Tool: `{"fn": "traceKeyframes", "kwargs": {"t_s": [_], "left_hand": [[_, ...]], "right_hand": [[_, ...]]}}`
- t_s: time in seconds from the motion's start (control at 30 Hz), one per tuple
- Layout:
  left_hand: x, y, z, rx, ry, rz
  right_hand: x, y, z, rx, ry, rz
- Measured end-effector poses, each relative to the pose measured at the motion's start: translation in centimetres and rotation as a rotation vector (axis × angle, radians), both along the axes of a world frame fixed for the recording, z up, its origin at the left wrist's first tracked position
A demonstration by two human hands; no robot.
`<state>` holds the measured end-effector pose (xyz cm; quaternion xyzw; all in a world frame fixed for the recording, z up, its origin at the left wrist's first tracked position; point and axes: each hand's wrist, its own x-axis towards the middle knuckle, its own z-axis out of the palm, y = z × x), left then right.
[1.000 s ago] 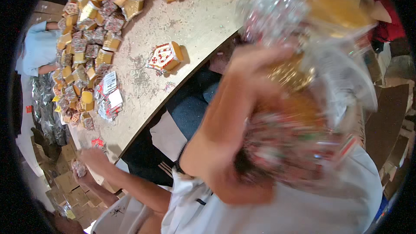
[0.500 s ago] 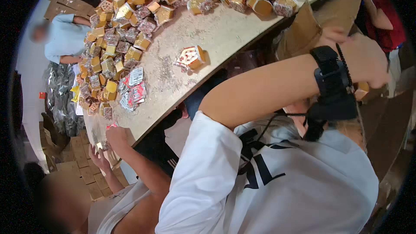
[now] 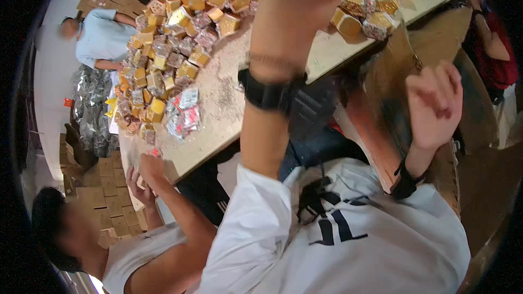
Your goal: Packing small colorful decorative items into plastic bags with tags in a warehouse setting.
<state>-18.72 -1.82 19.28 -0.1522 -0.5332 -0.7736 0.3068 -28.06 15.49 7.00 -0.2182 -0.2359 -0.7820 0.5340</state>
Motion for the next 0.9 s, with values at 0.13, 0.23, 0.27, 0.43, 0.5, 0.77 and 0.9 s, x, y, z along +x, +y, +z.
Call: {"fn": "traceKeyframes", "kwargs": {"t_s": [0.13, 0.23, 0.27, 0.43, 0.5, 0.77, 0.9], "left_hand": [[8.8, -0.9, -5.5, 0.641, 0.494, 0.193], [9.7, -3.2, -11.0, 1.018, 0.551, 0.36], [10.9, -2.9, -11.1, 1.027, 0.595, 0.427], [13.9, -2.9, -12.0, 0.867, 0.67, 0.975], [14.5, -3.2, -12.7, 0.872, 0.658, 1.042], [15.3, -2.2, -14.0, 0.452, 0.265, 1.622], [15.9, -1.7, -14.2, 0.095, 0.051, 1.958]], "right_hand": [[6.0, -2.4, -2.0, 0.496, 0.969, -0.468], [9.2, -3.5, -4.7, 0.524, 1.419, -0.36], [10.5, -3.3, -3.4, 0.455, 1.591, -0.352], [16.2, -4.1, -4.9, 0.443, 1.692, -0.497], [16.9, -4.7, -5.3, 0.483, 1.7, -0.579], [17.6, -5.2, -6.8, 0.562, 1.663, -0.505], [18.5, -4.5, -7.9, 0.742, 1.38, -0.12]]}}
